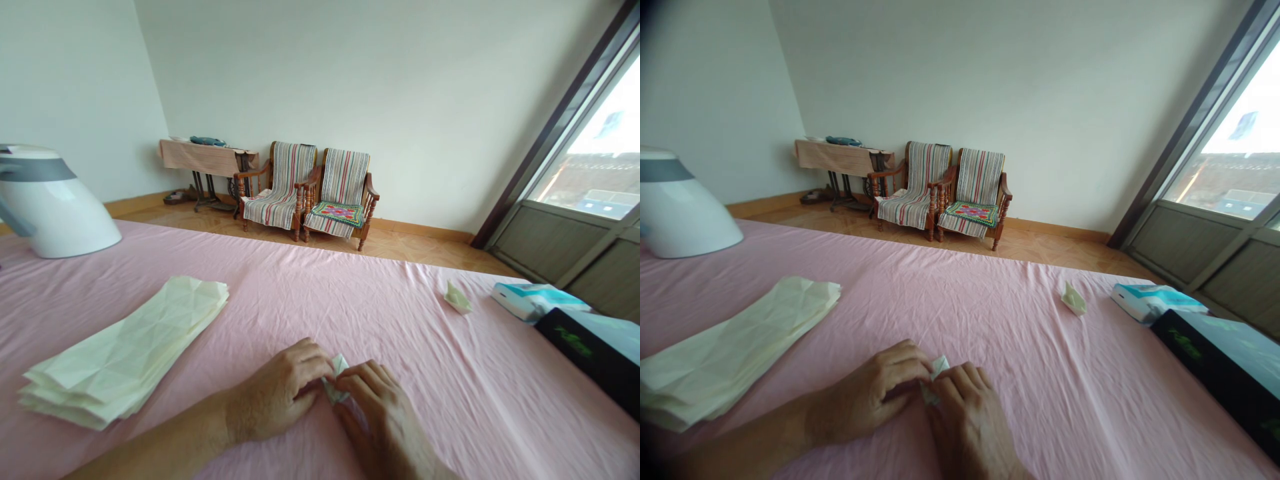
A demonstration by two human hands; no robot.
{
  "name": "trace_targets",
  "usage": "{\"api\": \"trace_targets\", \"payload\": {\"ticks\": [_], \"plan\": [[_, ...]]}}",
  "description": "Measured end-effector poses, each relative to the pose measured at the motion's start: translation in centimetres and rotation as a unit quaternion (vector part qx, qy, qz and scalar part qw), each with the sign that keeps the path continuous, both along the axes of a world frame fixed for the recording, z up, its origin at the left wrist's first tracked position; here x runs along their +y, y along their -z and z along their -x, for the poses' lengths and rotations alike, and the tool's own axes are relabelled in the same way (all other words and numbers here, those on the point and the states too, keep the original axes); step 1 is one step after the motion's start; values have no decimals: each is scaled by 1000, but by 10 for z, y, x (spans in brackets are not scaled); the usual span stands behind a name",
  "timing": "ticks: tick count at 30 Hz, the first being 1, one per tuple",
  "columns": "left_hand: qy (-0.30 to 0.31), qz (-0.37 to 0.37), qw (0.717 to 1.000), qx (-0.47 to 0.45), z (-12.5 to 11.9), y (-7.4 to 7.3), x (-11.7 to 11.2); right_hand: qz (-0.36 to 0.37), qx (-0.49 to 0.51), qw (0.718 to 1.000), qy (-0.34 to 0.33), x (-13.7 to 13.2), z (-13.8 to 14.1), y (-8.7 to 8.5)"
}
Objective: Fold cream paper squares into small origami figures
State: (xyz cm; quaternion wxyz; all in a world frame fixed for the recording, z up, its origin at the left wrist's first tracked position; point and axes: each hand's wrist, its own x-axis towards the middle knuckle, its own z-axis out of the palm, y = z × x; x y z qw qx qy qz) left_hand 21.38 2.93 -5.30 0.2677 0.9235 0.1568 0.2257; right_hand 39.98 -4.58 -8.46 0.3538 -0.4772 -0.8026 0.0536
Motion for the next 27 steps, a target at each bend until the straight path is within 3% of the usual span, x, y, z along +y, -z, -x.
{"api": "trace_targets", "payload": {"ticks": [13, 27], "plan": [[-8, -7, 1000, 5, -1, 3, 2, -101, -78, 991, -32, 1, 5, -4], [-14, 5, 1000, 12, -3, 1, 0, -61, -90, 993, -44, 1, 2, -4]]}}
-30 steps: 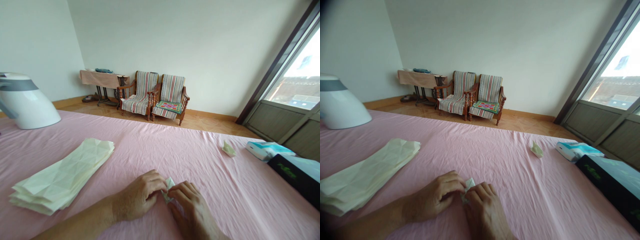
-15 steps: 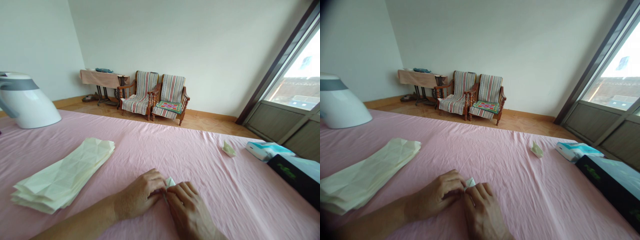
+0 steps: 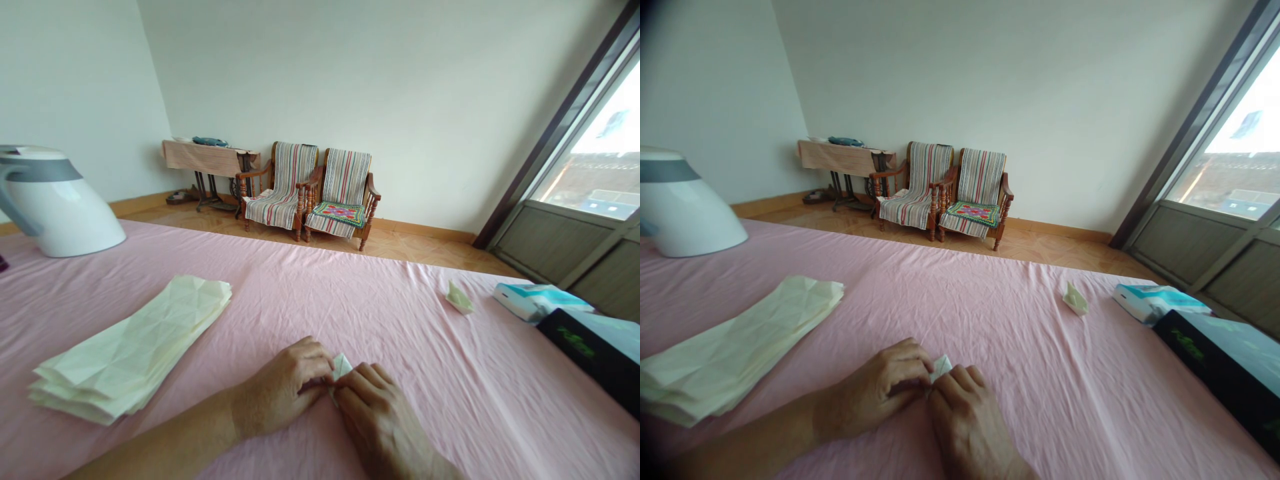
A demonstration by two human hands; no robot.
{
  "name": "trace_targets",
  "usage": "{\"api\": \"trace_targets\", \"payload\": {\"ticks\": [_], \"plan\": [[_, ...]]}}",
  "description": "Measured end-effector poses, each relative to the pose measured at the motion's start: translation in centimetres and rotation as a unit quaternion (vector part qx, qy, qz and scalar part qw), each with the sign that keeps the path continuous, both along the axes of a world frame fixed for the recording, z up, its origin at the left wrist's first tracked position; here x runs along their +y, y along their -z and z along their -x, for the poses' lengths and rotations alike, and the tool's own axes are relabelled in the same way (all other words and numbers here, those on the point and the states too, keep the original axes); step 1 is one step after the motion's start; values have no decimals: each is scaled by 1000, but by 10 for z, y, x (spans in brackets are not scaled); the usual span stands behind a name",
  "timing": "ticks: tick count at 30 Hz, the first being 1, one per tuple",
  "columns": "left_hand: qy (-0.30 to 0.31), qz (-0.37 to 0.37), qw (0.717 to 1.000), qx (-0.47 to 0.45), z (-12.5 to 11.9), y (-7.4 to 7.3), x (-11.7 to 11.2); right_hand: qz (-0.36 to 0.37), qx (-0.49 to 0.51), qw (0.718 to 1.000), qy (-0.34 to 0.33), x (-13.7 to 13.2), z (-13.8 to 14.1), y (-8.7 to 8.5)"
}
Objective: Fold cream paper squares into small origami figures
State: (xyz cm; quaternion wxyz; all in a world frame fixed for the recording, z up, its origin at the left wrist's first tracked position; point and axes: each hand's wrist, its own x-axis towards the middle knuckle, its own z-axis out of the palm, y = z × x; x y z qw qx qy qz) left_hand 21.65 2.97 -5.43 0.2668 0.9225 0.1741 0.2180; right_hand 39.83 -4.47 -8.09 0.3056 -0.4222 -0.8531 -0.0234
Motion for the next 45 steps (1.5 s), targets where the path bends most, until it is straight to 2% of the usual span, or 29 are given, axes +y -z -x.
{"api": "trace_targets", "payload": {"ticks": [5, 13, 15, 18, 19, 21, 27, 36, 39, 45], "plan": [[-2, -5, 1000, -10, 1, 1, 0, -8, -19, 1000, -11, 0, -2, -1], [29, -67, 997, 5, 3, 0, 0, -102, -14, 994, -38, -8, 1, -5], [32, -84, 996, 20, 2, -2, -1, -77, 22, 996, -38, -10, -1, -6], [31, -89, 995, 33, 1, -5, -4, -19, 80, 996, 39, -8, -8, -5], [32, -87, 995, 34, 0, -6, -5, -6, 83, 994, 74, -6, -11, -3], [37, -79, 995, 37, 0, -6, -7, 14, 49, 994, 100, -2, -17, 0], [32, -82, 995, 44, 0, -5, -7, 36, 0, 996, 79, 5, -24, 8], [62, -141, 986, 56, 3, -7, -6, 48, -39, 992, 107, 12, -22, 8], [65, -149, 985, 61, 5, -6, -5, 48, -29, 991, 121, 11, -21, 7], [80, -154, 982, 73, 7, -7, -5, 49, 2, 994, 94, 7, -15, 4]]}}
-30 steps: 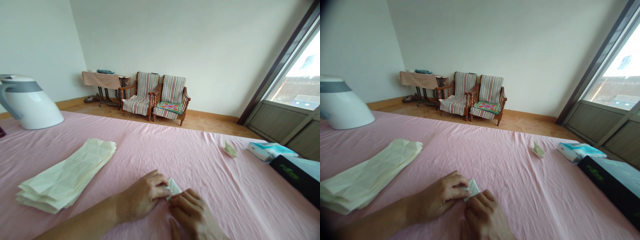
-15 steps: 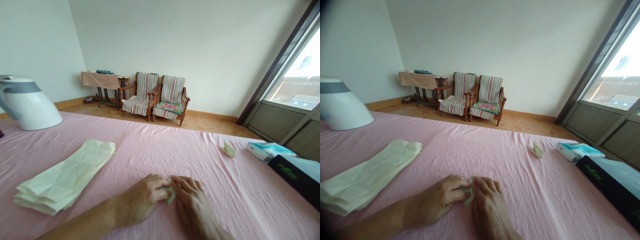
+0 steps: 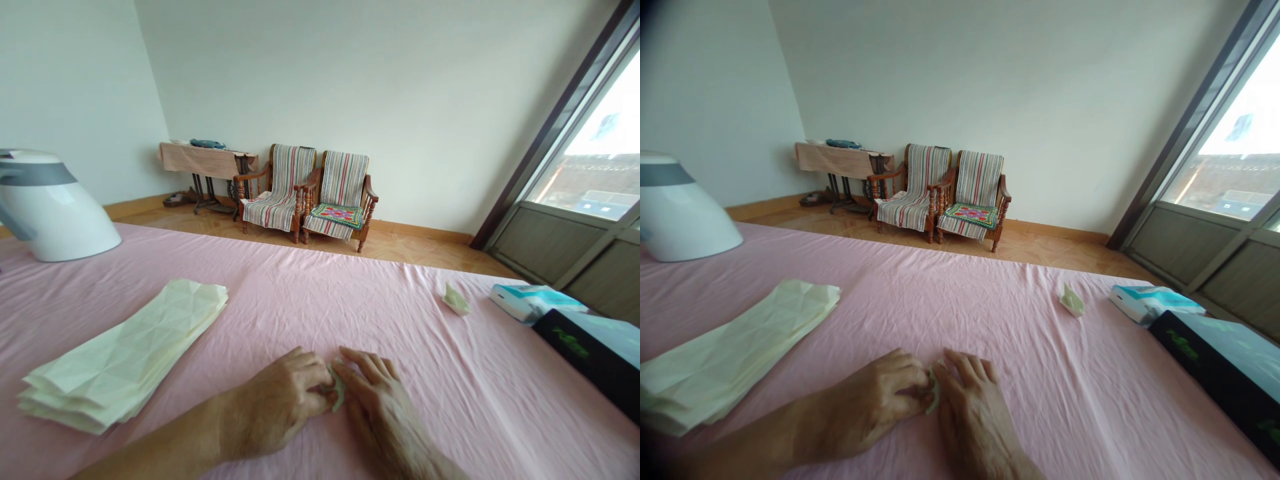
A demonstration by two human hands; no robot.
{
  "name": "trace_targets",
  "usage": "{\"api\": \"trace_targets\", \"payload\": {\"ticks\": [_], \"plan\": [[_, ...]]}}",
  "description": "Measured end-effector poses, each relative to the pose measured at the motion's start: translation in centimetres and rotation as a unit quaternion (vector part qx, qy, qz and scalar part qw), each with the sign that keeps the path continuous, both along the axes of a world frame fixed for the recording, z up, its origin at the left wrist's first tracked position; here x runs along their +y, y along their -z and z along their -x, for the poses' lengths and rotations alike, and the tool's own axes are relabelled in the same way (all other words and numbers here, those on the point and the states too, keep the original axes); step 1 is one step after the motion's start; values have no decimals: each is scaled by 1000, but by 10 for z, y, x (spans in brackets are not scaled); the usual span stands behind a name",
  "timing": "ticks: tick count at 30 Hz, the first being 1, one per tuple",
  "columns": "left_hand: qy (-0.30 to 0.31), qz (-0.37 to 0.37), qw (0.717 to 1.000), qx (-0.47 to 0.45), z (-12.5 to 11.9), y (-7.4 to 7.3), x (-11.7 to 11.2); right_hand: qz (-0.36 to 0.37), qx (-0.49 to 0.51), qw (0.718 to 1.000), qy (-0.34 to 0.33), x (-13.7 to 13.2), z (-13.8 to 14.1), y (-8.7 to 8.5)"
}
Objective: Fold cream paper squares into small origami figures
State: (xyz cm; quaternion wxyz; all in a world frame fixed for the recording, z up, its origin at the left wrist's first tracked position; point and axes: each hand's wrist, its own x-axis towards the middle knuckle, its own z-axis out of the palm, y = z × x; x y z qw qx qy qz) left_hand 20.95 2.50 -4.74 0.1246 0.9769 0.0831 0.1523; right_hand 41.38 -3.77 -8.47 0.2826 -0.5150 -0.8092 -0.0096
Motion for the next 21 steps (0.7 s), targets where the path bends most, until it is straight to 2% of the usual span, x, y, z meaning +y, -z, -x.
{"api": "trace_targets", "payload": {"ticks": [8, 13, 21], "plan": [[8, -19, 1000, 2, 2, -4, -3, 7, 26, 999, 38, 4, 4, 2], [14, -39, 999, 29, 4, -5, -9, 30, 130, 990, 53, 8, -3, 8], [20, -36, 999, 22, 0, -6, -11, 67, 175, 977, 99, 9, 4, -2]]}}
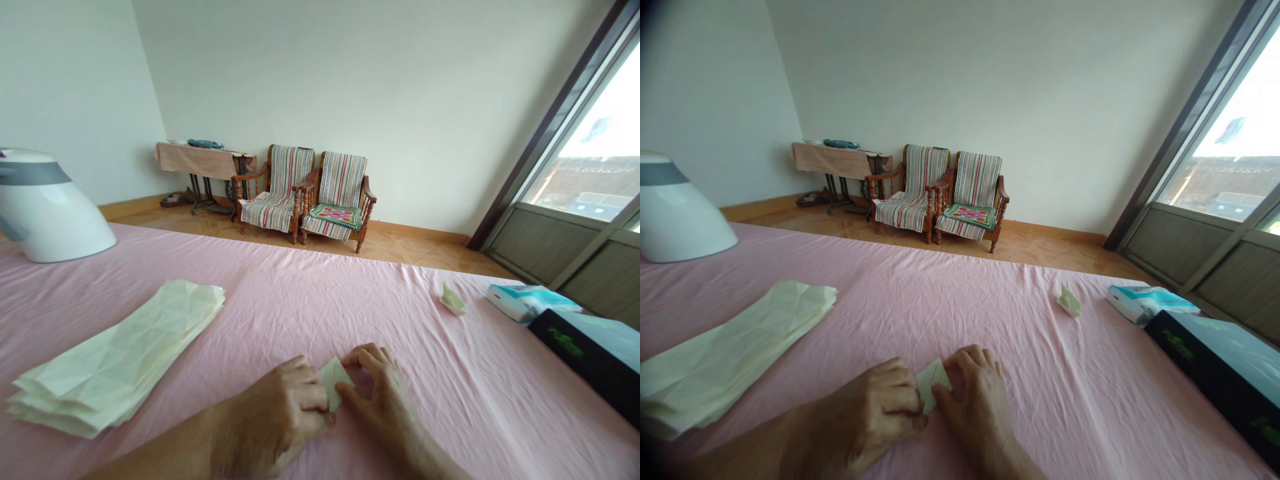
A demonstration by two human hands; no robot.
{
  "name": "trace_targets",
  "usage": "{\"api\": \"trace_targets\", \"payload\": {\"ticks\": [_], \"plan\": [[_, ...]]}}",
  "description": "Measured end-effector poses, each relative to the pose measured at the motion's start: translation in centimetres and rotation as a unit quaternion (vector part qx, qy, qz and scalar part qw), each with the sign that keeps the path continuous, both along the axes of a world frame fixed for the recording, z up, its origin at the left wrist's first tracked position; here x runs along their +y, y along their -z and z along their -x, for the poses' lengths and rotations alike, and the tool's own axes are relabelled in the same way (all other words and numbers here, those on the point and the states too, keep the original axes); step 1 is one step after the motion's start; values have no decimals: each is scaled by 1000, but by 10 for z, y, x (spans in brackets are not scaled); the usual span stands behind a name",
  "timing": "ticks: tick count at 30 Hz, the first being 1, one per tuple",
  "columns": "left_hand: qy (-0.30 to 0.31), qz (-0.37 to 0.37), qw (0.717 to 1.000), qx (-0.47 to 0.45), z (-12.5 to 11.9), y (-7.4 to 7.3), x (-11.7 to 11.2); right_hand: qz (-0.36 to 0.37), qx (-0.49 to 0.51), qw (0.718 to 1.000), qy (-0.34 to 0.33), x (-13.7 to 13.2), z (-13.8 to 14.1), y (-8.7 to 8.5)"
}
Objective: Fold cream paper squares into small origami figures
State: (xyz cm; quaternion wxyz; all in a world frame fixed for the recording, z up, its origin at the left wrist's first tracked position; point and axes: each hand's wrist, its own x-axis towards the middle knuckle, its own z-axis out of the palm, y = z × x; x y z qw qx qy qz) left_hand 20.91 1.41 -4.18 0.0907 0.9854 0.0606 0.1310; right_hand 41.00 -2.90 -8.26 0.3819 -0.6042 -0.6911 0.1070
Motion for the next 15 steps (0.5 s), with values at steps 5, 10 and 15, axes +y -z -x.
{"api": "trace_targets", "payload": {"ticks": [5, 10, 15], "plan": [[11, -29, 999, -16, 0, 0, 1, 12, 92, 995, -25, 3, -1, 5], [-31, -23, 994, -100, -2, 2, -2, 82, 204, 974, -58, 1, -3, 4], [-179, 99, 934, -293, -5, 8, 2, 35, 187, 981, -34, -6, 0, -6]]}}
